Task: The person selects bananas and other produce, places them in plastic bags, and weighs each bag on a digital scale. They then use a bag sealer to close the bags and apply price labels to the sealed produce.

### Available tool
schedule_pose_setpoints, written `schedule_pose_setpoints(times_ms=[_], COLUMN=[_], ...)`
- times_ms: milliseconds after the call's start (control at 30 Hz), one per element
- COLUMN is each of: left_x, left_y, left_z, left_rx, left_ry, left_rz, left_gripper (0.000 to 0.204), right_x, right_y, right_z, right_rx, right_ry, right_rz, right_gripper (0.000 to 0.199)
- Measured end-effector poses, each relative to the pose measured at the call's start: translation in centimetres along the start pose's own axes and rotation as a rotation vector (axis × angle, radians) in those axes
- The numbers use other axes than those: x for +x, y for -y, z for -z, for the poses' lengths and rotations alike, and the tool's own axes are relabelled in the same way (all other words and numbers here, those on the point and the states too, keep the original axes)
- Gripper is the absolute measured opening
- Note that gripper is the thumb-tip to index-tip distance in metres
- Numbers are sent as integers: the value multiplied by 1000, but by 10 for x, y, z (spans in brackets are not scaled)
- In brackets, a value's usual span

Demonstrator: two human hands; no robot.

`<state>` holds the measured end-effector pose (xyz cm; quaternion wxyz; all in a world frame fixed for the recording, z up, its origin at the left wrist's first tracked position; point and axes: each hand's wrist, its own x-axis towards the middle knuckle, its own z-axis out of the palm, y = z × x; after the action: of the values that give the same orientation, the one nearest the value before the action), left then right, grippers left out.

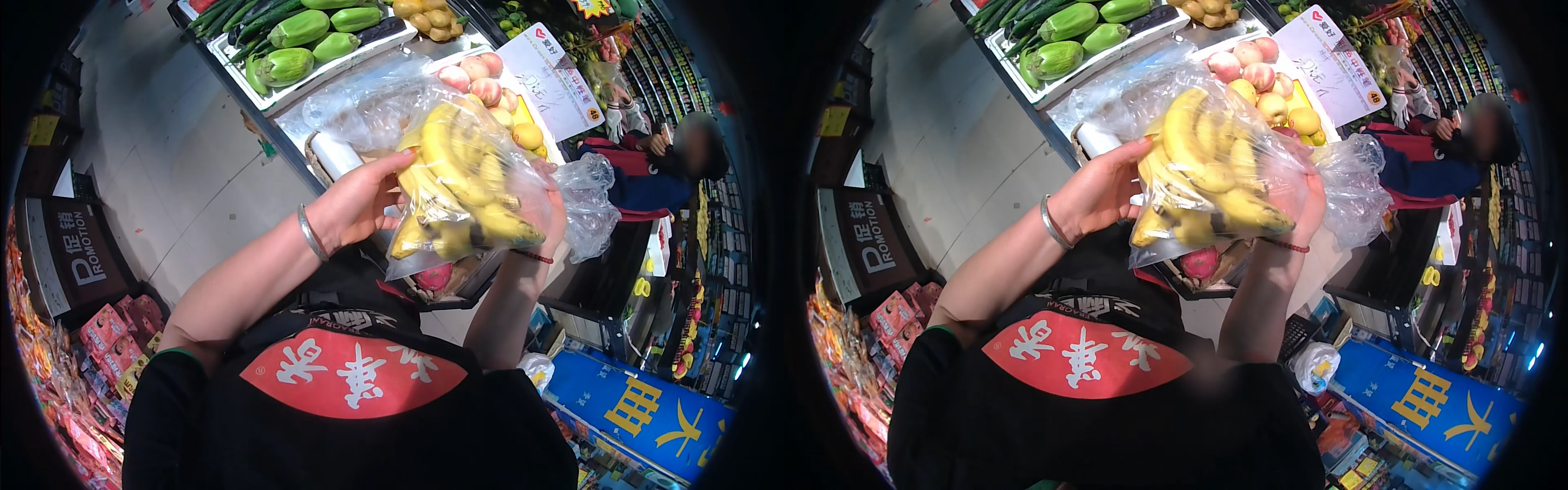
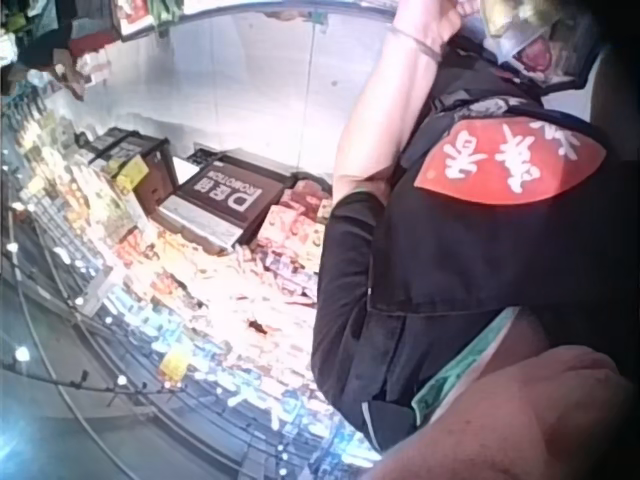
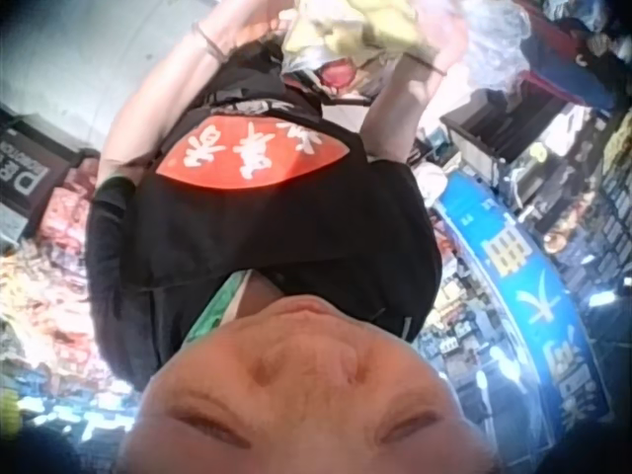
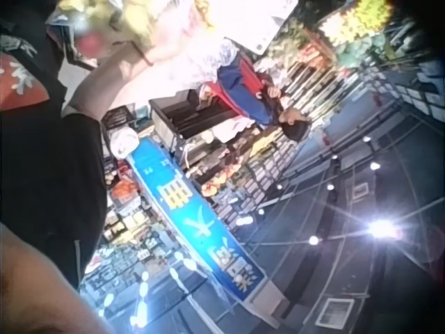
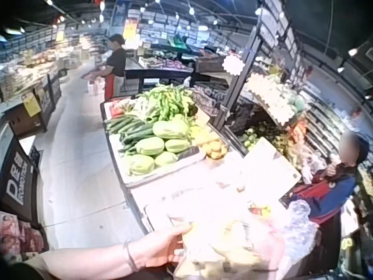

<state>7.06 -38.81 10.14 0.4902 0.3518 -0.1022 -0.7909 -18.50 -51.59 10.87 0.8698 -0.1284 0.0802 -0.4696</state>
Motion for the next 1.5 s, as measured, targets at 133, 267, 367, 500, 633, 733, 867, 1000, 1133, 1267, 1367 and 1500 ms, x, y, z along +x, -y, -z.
schedule_pose_setpoints(times_ms=[133, 267, 367, 500, 633, 733, 867, 1000, 1133, 1267, 1367, 1500], left_x=[4, 7, 23, 44, 46, 32, 16, 18, 15, 13, 13, 9], left_y=[1, 2, 10, 30, 42, 46, 55, 66, 71, 73, 71, 67], left_z=[5, 6, 25, 56, 82, 88, 103, 126, 127, 141, 155, 155], left_rx=[-35, -119, -156, -280, -75, 0, -103, -159, -111, -125, -157, -108], left_ry=[-1, 52, -14, -67, -99, -74, -61, -118, -180, -183, -204, -214], left_rz=[51, 17, 36, 81, 101, 146, 200, 212, 224, 229, 222, 231], left_gripper=[44, 37, 32, 32, 45, 39, 31, 22, 20, 19, 19, 20], right_x=[-1, 7, 12, 19, 28, 31, 43, 59, 69, 80, 68, 45], right_y=[-4, -30, -22, -34, -53, -57, -56, -70, -78, -90, -83, -91], right_z=[3, -23, 4, 16, 16, 55, 94, 35, 68, 85, 102, 136], right_rx=[133, -338, -310, -707, -696, -447, -182, -58, -112, -597, -1383, -2020], right_ry=[12, -776, -650, -758, -887, -884, -917, -964, -995, -1125, -832, -723], right_rz=[3, 583, 632, 625, 519, 530, 618, 684, 687, 831, 805, 639], right_gripper=[24, 30, 28, 33, 28, 26, 23, 22, 32, 43, 41, 20])
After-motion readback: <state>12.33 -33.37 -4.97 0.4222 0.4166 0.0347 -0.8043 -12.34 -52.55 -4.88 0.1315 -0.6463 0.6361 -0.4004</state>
